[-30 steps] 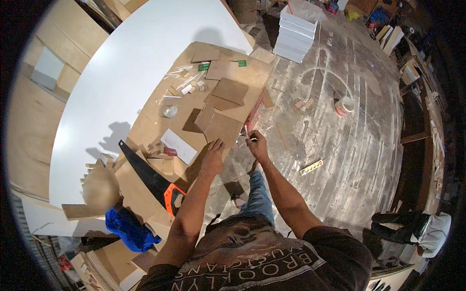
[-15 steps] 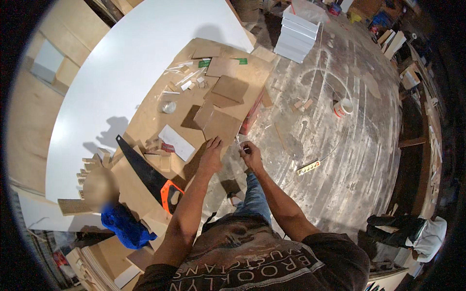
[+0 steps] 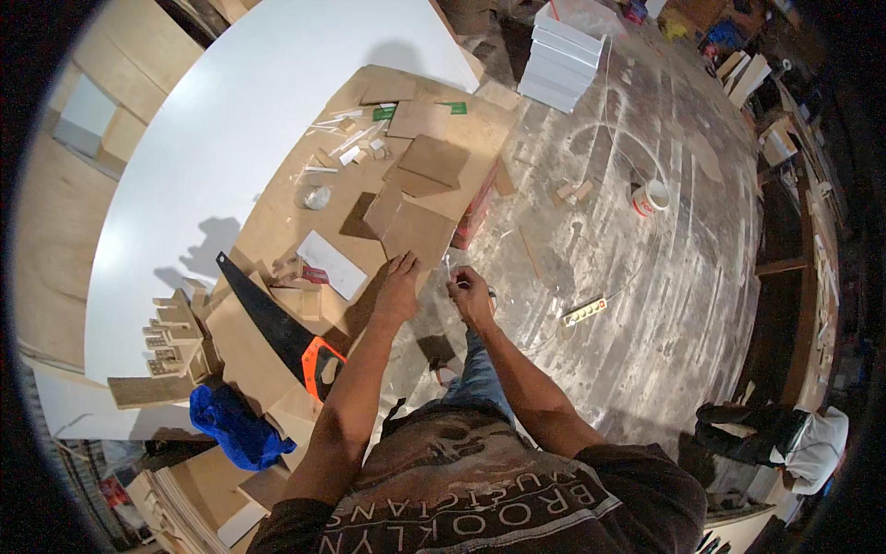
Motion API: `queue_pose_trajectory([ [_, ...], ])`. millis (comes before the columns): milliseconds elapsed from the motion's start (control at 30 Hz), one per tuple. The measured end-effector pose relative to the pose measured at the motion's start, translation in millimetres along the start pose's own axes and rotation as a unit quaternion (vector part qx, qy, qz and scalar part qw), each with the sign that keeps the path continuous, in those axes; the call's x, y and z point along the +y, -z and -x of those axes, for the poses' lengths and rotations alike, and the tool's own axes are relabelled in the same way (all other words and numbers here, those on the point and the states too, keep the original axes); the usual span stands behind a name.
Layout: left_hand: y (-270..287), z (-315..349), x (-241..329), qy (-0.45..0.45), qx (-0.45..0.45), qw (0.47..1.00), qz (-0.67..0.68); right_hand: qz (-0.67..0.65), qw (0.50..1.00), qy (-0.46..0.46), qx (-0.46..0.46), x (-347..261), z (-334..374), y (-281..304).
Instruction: The person assembles a cardboard model by applying white glue to small cardboard pieces and pressing them together on a workbench.
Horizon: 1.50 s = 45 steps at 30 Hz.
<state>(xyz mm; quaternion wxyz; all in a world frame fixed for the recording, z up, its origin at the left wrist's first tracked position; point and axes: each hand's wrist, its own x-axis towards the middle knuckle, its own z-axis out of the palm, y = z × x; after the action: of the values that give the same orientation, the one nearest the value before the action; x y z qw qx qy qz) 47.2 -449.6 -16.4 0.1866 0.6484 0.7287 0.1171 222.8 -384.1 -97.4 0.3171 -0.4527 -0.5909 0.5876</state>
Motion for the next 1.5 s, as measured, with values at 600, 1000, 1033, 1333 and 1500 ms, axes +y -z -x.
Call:
queue_pose_trajectory([
  [600, 5.5, -5.7, 5.2, -0.009, -0.012, 1.000, -0.007, -0.072, 0.995, -0.054, 0.049, -29.0, -33.3, 2.2],
  [1000, 0.2, -6.9, -1.1, -0.024, -0.006, 0.999, -0.024, -0.118, 0.983, -0.122, 0.077, -38.8, -44.9, 7.6],
  [1033, -1.0, -7.4, -1.2, -0.027, -0.009, 0.999, -0.026, -0.132, 0.982, -0.110, 0.080, -39.2, -50.7, 8.6],
  [1333, -5.3, -6.5, -8.1, -0.037, -0.005, 0.999, -0.017, -0.090, 0.982, -0.148, 0.078, -37.7, -54.5, 5.6],
  [1500, -3.2, -9.9, -3.7, -0.038, -0.019, 0.999, -0.031, -0.120, 0.985, -0.081, 0.091, -38.3, -69.4, 8.8],
])
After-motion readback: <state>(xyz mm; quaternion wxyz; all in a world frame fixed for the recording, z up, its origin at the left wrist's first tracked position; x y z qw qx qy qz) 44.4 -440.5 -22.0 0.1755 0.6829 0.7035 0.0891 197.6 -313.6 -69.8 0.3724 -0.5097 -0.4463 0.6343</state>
